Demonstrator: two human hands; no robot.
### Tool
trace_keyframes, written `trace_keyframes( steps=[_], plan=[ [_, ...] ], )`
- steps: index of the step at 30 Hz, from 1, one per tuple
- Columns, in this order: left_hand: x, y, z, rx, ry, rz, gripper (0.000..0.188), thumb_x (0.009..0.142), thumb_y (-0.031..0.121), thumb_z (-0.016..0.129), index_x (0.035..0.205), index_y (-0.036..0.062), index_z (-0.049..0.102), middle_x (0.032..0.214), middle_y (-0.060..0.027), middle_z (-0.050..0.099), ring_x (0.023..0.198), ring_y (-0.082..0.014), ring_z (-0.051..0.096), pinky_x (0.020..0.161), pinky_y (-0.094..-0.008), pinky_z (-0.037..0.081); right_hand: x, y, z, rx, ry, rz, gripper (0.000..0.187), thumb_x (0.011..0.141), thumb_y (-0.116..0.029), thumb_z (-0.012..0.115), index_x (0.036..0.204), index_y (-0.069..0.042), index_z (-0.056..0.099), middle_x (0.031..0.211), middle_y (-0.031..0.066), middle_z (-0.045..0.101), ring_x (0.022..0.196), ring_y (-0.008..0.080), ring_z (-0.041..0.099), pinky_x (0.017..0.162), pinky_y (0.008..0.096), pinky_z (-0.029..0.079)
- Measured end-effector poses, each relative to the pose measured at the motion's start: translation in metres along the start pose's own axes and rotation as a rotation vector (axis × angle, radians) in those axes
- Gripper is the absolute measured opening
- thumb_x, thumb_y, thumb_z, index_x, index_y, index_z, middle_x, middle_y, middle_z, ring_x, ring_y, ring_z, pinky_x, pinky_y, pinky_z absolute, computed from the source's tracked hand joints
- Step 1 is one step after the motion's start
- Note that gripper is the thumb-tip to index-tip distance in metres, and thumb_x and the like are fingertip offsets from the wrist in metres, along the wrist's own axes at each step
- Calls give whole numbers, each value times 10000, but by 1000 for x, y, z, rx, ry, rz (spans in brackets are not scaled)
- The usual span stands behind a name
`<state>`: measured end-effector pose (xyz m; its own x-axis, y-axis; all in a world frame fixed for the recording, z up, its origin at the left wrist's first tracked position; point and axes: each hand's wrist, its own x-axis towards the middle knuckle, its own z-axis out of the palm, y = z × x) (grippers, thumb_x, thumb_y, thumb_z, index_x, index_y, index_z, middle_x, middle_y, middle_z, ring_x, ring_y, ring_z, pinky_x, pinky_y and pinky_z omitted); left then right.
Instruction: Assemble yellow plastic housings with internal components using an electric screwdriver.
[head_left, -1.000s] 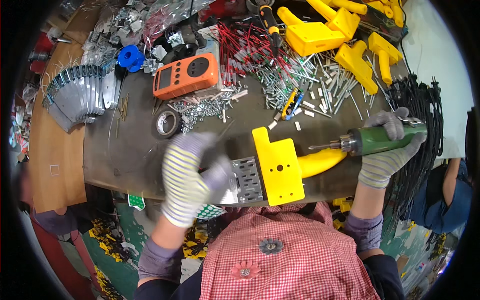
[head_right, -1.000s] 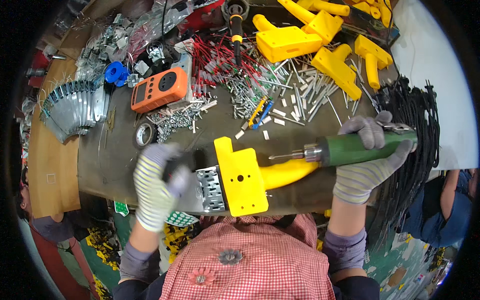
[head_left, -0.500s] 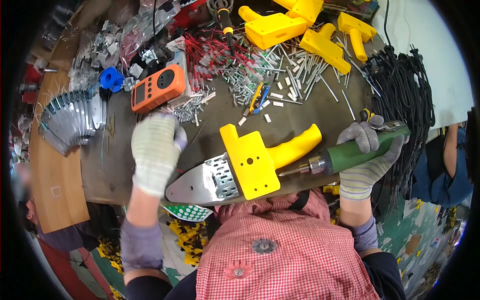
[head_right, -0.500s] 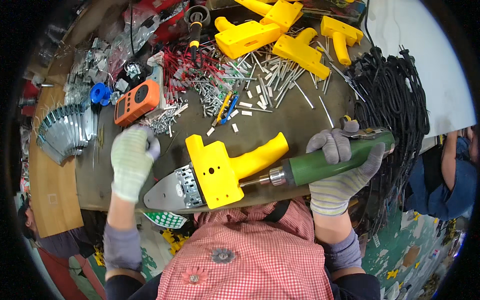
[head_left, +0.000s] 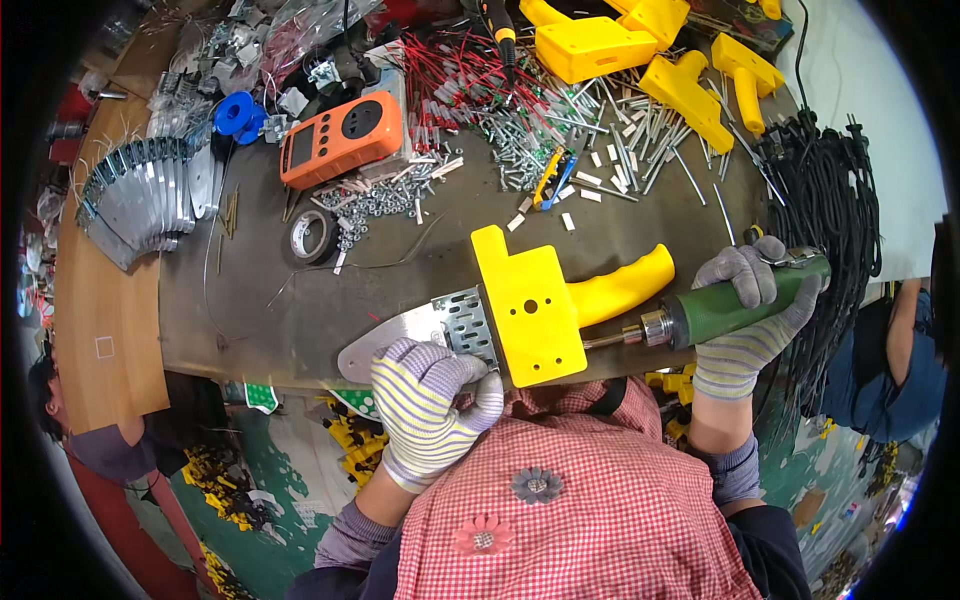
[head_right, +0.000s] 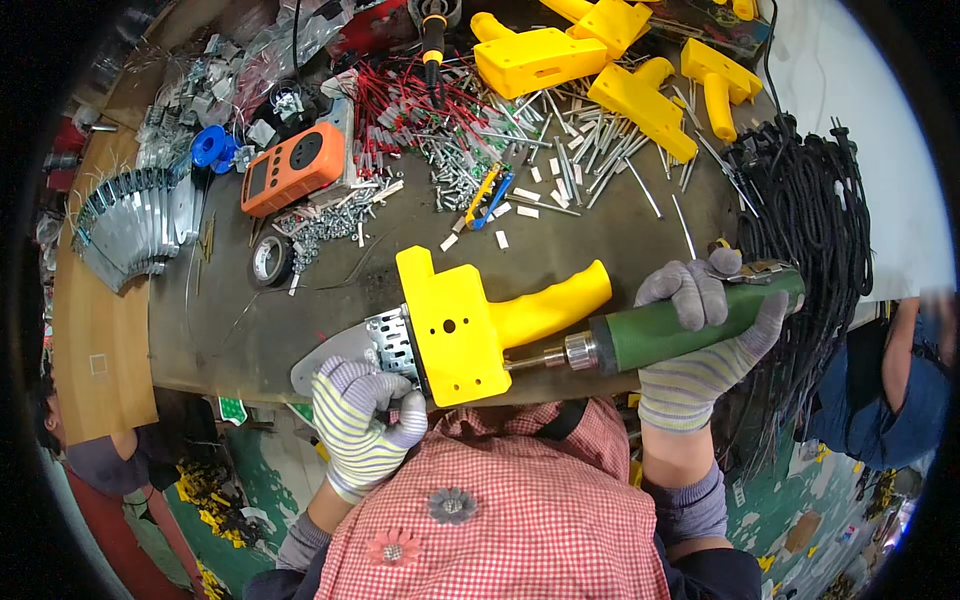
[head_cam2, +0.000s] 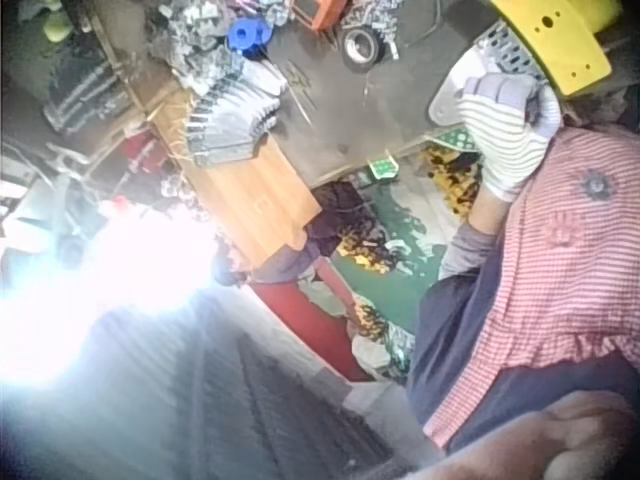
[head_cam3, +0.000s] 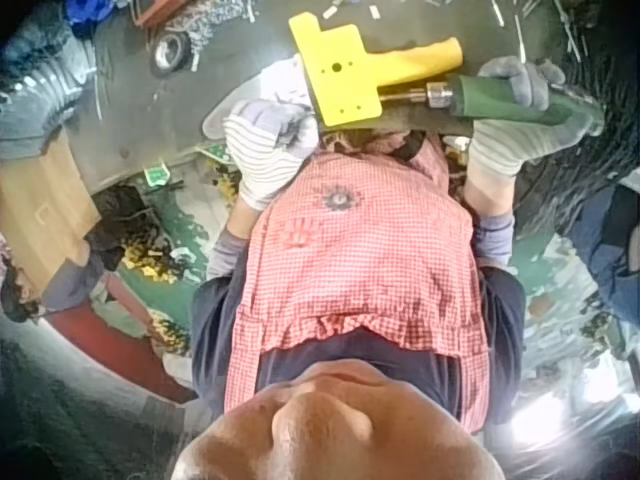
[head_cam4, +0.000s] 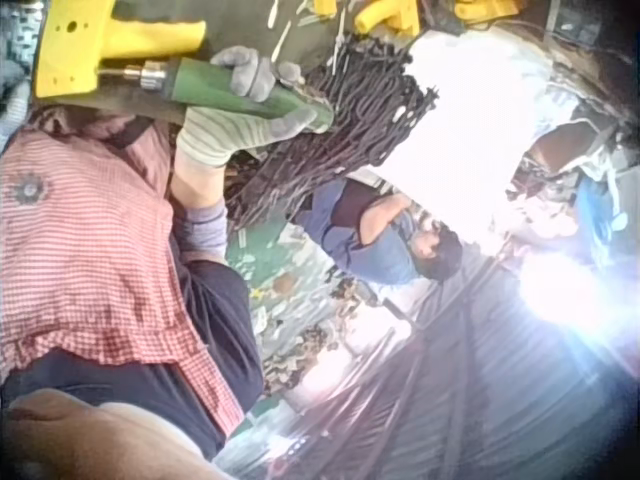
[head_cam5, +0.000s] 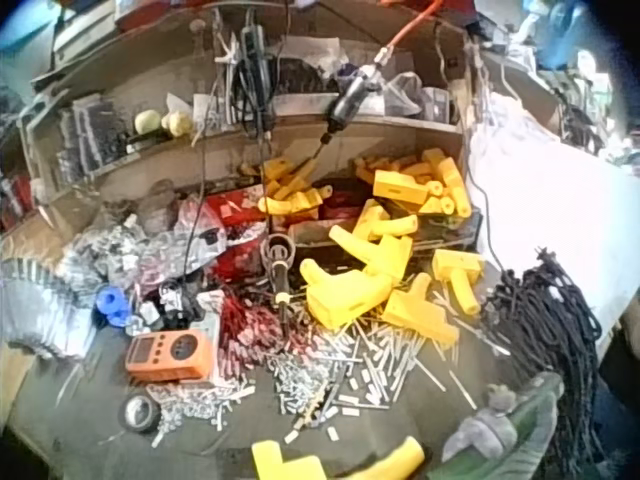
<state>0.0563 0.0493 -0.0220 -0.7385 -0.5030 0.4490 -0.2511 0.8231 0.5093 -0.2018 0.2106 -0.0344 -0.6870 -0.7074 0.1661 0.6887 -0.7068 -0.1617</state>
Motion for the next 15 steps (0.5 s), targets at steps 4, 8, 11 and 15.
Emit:
trace_keyframes(
  steps=[4, 8, 11, 15],
  plan=[
    [-2, -3, 0, 3, -30, -11, 140, 669, 106, 758, 744, 114, 639, 643, -29, 542, 633, -236, 503, 672, -396, 397, -2, 3, 0, -4, 26, -38, 435, 876, -426, 719, 1058, -50, 595, 598, -48, 360, 611, 110, 387, 944, 321, 463],
    [-1, -2, 0, -16, -34, -18, 141, 676, 110, 764, 740, 114, 639, 629, -24, 535, 620, -230, 494, 670, -390, 392, -1, 2, 0, -6, 16, -31, 445, 875, -432, 717, 1065, -47, 599, 600, -49, 353, 607, 108, 383, 939, 315, 465],
    [0, -2, 0, -17, -35, -2, 148, 676, 110, 771, 745, 117, 640, 634, -20, 534, 618, -220, 490, 669, -385, 394, -1, 1, 2, -9, 27, -38, 450, 873, -430, 718, 1073, -43, 603, 597, -52, 344, 599, 106, 375, 931, 308, 467],
    [-4, -4, -2, -7, -54, -17, 162, 696, 185, 808, 798, 138, 691, 707, -11, 607, 643, -224, 554, 669, -401, 411, -2, 0, -3, 8, 58, -37, 463, 868, -439, 720, 1080, -43, 606, 592, -58, 336, 590, 103, 372, 924, 302, 468]
  ],
)
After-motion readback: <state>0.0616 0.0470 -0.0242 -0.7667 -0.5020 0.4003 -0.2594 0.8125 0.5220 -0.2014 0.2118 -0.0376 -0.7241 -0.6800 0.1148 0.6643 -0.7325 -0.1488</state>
